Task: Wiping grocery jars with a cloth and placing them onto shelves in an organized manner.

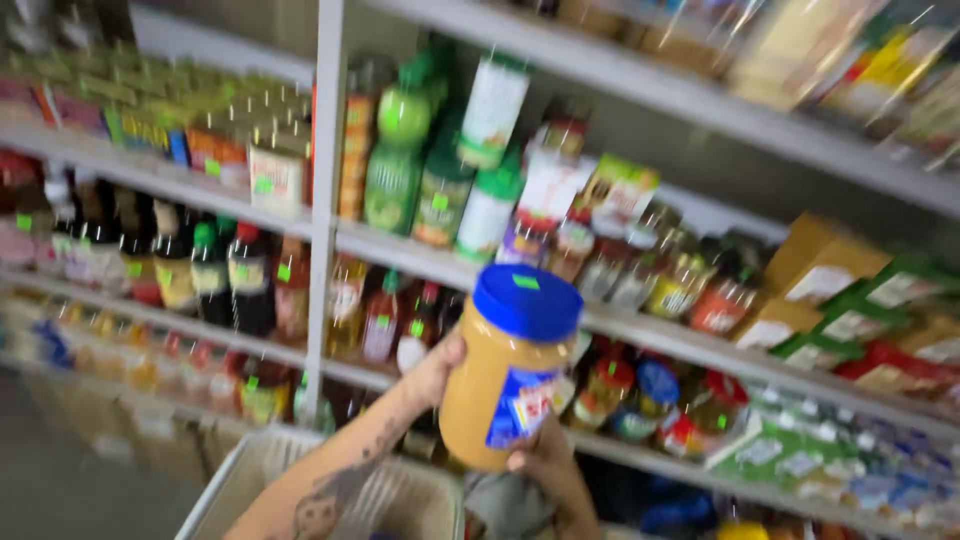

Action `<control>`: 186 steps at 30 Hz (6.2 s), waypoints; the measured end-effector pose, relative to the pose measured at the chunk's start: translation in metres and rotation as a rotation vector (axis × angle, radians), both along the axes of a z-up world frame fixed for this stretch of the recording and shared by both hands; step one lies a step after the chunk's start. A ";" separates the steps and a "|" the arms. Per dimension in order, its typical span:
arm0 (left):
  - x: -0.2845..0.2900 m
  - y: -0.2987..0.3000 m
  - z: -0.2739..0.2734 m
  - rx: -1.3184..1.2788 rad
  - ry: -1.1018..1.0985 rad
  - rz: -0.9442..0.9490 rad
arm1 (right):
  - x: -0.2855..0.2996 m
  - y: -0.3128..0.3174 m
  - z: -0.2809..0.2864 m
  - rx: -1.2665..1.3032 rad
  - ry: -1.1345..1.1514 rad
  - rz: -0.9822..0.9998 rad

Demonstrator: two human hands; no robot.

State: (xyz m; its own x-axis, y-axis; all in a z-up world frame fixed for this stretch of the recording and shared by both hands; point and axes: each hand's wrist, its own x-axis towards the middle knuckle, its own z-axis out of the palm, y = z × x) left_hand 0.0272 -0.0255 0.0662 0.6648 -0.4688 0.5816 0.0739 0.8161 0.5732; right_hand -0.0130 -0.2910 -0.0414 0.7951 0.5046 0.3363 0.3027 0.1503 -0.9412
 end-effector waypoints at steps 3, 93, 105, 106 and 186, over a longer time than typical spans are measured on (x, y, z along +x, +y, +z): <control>-0.016 -0.004 0.079 0.103 -0.101 0.144 | 0.016 0.014 0.035 0.121 -0.334 -0.191; 0.195 0.000 0.417 0.458 -0.904 1.952 | 0.203 0.070 0.570 -0.839 -0.882 -1.213; 0.191 -0.004 0.420 0.414 -0.785 1.938 | 0.195 0.089 0.571 -1.016 -0.906 -1.319; 0.191 -0.005 0.421 0.437 -0.766 1.948 | 0.195 0.090 0.571 -1.023 -0.931 -1.327; 0.184 -0.012 0.435 1.618 -1.093 1.810 | 0.215 0.109 0.595 -1.539 -0.753 -1.149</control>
